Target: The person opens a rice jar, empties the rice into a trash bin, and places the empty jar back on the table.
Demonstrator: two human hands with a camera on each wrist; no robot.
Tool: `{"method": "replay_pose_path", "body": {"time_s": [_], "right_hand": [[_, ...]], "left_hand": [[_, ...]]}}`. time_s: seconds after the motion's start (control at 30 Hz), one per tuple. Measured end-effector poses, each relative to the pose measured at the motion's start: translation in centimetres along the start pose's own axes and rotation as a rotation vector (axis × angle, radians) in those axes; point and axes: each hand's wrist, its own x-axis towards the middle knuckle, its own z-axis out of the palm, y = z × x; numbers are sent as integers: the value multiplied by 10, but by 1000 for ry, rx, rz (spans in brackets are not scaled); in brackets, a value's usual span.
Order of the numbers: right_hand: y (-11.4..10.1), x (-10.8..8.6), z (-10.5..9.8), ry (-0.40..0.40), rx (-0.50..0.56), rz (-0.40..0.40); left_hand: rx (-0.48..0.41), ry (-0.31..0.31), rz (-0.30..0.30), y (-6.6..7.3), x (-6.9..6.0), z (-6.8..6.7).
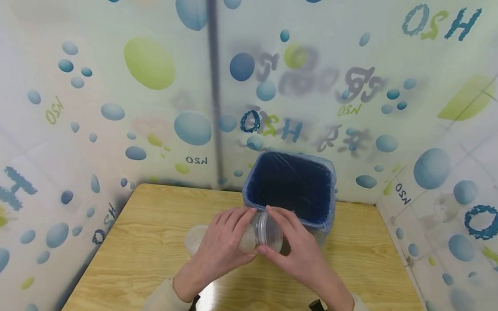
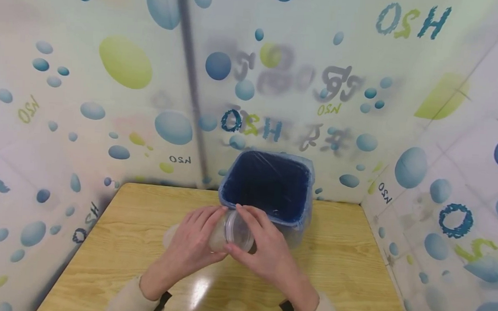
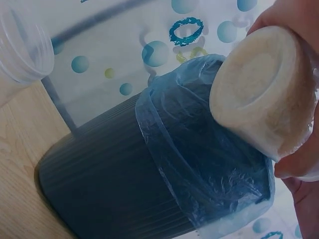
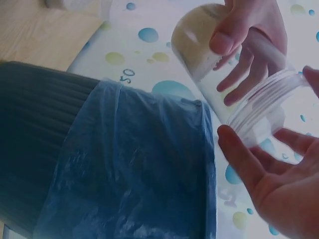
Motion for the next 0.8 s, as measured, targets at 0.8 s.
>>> {"method": "replay_pose_path", "body": {"time_s": [0.8], "right_hand": [[21, -5, -8, -78, -52, -300]], "left_hand": [[-115, -157, -22, -3, 0, -8]]}}
